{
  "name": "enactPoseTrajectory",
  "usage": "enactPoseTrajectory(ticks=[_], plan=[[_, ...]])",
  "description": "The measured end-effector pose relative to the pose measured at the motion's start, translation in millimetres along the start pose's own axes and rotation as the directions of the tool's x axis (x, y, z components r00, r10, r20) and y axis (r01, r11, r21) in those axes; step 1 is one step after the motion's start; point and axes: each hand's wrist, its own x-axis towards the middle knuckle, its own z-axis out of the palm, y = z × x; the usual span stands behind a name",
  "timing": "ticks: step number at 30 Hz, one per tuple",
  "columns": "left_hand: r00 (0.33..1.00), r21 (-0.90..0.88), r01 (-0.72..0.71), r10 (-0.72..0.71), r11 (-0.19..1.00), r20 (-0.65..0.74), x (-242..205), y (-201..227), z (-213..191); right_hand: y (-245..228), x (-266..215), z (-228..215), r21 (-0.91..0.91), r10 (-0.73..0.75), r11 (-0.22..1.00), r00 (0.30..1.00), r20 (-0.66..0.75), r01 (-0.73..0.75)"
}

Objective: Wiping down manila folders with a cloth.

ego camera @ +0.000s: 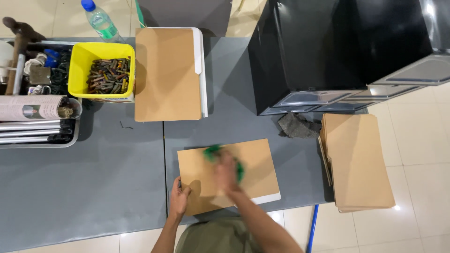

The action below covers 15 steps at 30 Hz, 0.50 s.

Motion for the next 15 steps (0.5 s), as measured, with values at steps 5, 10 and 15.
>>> enactPoseTrajectory(ticks=[5,10,15], plan=[[0.977,0.036,-0.169,0.172,0.985,-0.122,37.6,-62.8,-19.2,-91.1,-9.2,-46.4,0.287,-0.285,0.937,0.909,0.304,0.198],[0.995,-0.301,-0.030,0.000,0.953,-0.099,28.9,-36.6,-9.6,-33.4,-53.1,-37.4,0.360,-0.396,0.885,0.884,0.247,0.296],[0.991,-0.202,-0.070,0.045,0.977,-0.128,38.4,-43.6,-11.3,109.7,-92.4,-59.5,0.030,-0.256,0.966,0.929,0.266,0.257]])
